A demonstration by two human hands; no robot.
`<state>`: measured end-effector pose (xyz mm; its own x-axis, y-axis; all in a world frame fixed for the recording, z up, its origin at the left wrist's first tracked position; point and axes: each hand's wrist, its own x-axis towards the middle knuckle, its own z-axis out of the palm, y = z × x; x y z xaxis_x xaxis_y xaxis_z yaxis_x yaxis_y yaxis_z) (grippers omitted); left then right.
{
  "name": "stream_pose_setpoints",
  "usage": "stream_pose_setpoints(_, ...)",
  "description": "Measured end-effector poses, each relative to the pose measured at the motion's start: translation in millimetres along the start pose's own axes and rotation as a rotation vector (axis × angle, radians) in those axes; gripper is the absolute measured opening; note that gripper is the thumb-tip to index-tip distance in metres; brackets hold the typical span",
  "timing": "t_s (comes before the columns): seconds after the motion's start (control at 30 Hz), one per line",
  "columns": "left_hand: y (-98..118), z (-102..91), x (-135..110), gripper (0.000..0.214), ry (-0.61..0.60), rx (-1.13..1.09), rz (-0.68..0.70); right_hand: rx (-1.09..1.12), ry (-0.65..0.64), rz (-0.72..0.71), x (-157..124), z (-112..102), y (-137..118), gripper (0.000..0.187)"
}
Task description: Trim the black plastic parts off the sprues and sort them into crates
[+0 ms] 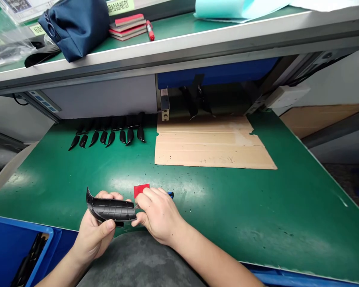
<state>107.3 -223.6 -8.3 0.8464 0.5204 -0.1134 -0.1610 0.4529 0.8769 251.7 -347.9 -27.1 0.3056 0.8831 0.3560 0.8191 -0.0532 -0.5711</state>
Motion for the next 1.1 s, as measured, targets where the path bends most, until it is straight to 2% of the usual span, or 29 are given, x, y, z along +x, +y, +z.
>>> stream_pose_setpoints(0.17,3.6,-1.0,-1.2,0.043,-0.016,0.028,0.003,-0.202,-0.013,0.014,-1.0,-3.1,-5.8,0.067)
stream_pose_setpoints(0.37,3.2,-12.6,-2.0,0.041,-0.075,0.102,-0.016,-0.247,-0.112,0.007,-2.2,-4.3,-5.5,0.055)
stream_pose_setpoints(0.47,3.3,-14.5,-1.2,0.04,-0.1,0.117,-0.024,-0.126,-0.172,0.037,-2.4,-4.7,-4.3,0.048)
stream_pose_setpoints(0.57,3.2,-11.2,-0.7,0.041,-0.1,0.047,-0.036,0.209,-0.223,0.019,-2.6,-4.0,-5.0,0.048)
stream_pose_setpoints(0.67,3.5,-4.1,-1.3,0.04,-0.062,-0.055,-0.067,0.447,-0.081,0.1,-3.1,-0.8,-10.3,0.051)
stream_pose_setpoints(0.77,4.7,2.8,-2.4,0.037,-0.018,-0.139,-0.104,0.471,0.062,0.164,-3.1,3.0,-18.2,0.057)
stream_pose_setpoints(0.93,7.1,6.9,-3.1,0.037,-0.018,-0.176,-0.112,0.431,0.084,0.152,-2.0,6.5,-25.3,0.063)
stream_pose_setpoints(1.1,7.1,4.5,-1.9,0.037,-0.032,-0.147,-0.092,0.442,0.028,0.146,-1.2,8.8,-23.4,0.057)
